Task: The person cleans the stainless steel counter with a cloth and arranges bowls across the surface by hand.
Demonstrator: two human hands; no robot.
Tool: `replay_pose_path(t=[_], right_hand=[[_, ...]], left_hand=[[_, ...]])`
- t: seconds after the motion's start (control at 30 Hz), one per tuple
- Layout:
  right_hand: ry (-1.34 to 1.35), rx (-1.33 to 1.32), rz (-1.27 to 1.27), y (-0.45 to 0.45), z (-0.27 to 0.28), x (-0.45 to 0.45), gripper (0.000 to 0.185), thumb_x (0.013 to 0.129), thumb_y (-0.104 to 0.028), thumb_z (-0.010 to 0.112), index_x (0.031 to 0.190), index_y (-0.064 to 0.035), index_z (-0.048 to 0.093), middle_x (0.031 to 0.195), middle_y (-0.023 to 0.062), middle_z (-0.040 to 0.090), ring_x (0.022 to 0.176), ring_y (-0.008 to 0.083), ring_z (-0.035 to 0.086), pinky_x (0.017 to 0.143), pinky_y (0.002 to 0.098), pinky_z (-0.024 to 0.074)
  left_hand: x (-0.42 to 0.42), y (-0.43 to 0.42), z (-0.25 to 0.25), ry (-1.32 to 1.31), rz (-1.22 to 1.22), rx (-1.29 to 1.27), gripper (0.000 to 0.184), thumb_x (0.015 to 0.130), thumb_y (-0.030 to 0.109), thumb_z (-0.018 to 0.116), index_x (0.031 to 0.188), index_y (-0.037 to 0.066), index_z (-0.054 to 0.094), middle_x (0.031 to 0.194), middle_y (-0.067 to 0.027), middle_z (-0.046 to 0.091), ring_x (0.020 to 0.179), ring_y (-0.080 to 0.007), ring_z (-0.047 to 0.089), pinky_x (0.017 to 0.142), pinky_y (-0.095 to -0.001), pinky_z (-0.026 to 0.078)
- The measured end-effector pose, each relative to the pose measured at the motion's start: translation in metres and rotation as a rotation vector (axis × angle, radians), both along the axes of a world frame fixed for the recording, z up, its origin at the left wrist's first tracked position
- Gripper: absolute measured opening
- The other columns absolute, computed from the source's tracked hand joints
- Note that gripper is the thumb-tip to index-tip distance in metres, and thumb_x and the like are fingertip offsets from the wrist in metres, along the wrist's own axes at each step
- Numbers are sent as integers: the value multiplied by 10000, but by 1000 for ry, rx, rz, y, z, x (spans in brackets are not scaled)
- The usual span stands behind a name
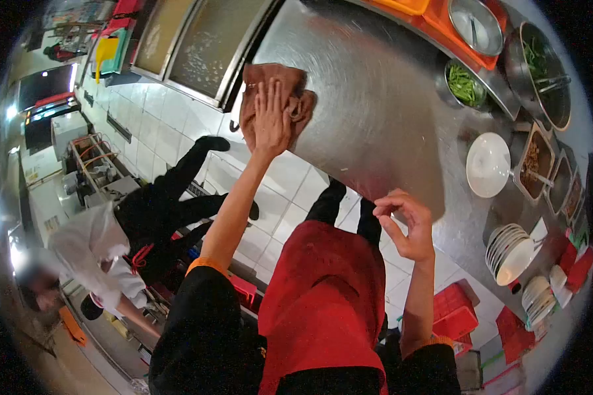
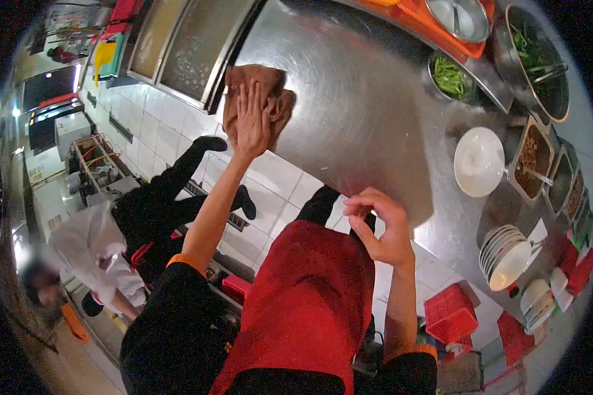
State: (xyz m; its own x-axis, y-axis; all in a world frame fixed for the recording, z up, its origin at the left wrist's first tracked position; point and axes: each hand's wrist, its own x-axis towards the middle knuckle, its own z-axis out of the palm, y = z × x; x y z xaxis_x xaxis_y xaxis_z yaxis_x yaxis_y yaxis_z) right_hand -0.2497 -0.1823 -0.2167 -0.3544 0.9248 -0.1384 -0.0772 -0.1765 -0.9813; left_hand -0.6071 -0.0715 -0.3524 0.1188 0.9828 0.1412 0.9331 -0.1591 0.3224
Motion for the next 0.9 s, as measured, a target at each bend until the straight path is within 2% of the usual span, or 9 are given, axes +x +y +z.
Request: replay_pose_path(t=[0.1, 0.3, 0.33, 0.4, 0.53, 0.6, 0.77, 0.83, 0.9], right_hand=[[-33, 49, 38, 6, 15, -2, 215, 849, 3, 665, 1063, -4, 683, 909, 83, 672, 805, 155, 611, 729, 286, 492], [19, 19, -15, 8, 34, 3, 251, 862, -54, 690, 1096, 32, 667, 950, 117, 663, 832, 168, 611, 750, 286, 493], [-25, 44, -21, 8, 38, 6, 254, 868, -61, 685, 1097, 46, 655, 947, 122, 653, 851, 180, 603, 760, 296, 485], [-68, 19, -78, 3, 44, 12, 273, 881, -90, 681, 1103, 64, 638, 943, 134, 645, 854, 192, 578, 764, 309, 472], [-188, 69, -97, -5, 74, 33, 278, 868, -124, 692, 1077, 56, 661, 917, 120, 665, 826, 179, 596, 725, 294, 470], [-217, 81, -174, -15, 85, 48, 278, 872, -138, 694, 1071, 53, 662, 912, 115, 666, 816, 178, 590, 724, 295, 466], [-225, 126, -367, -31, 100, 81, 290, 888, -181, 706, 1070, 39, 656, 891, 108, 648, 788, 180, 566, 707, 302, 455], [-191, 128, -384, -33, 99, 91, 278, 889, -156, 701, 1084, 36, 652, 887, 120, 644, 788, 189, 570, 707, 302, 459], [-190, 142, -395, -35, 92, 96, 274, 882, -125, 700, 1096, 38, 651, 890, 126, 648, 778, 190, 572, 712, 304, 468]], left_hand=[[40, -20, -4, -2, -203, -73, 702, 941, 241, 484, 1546, -51, 282, 1625, -212, 267, 1517, -434, 174, 1223, -524, 141], [178, -147, -22, -309, -575, -42, 431, 912, 192, 495, 1289, 0, 576, 1471, -159, 503, 1377, -392, 427, 1163, -495, 311], [206, -163, -2, -693, -539, -387, 330, 906, 191, 517, 1195, 52, 595, 1343, -136, 562, 1309, -378, 485, 1096, -482, 376], [253, -202, 9, -975, -599, -530, 204, 910, 149, 526, 1070, 72, 625, 1228, -141, 605, 1203, -350, 555, 1014, -463, 436], [298, -220, 44, -1101, -661, -715, 142, 931, 82, 515, 941, 75, 657, 1111, -149, 661, 1069, -332, 642, 922, -427, 506], [295, -200, 59, -1359, -354, -1291, 206, 993, 71, 441, 958, 36, 641, 1055, -165, 679, 971, -310, 669, 867, -400, 518], [236, -121, 36, -1370, -202, -453, 300, 1022, 113, 406, 923, -35, 647, 914, -191, 669, 864, -307, 636, 813, -412, 495], [201, -54, 45, -1016, 40, -488, 342, 1063, 172, 384, 1223, -33, 607, 1223, -202, 638, 1146, -271, 600, 991, -413, 464], [181, 16, 59, -701, -83, -38, 469, 1051, 205, 498, 1445, -29, 400, 1448, -244, 465, 1345, -376, 457, 1125, -452, 352]])
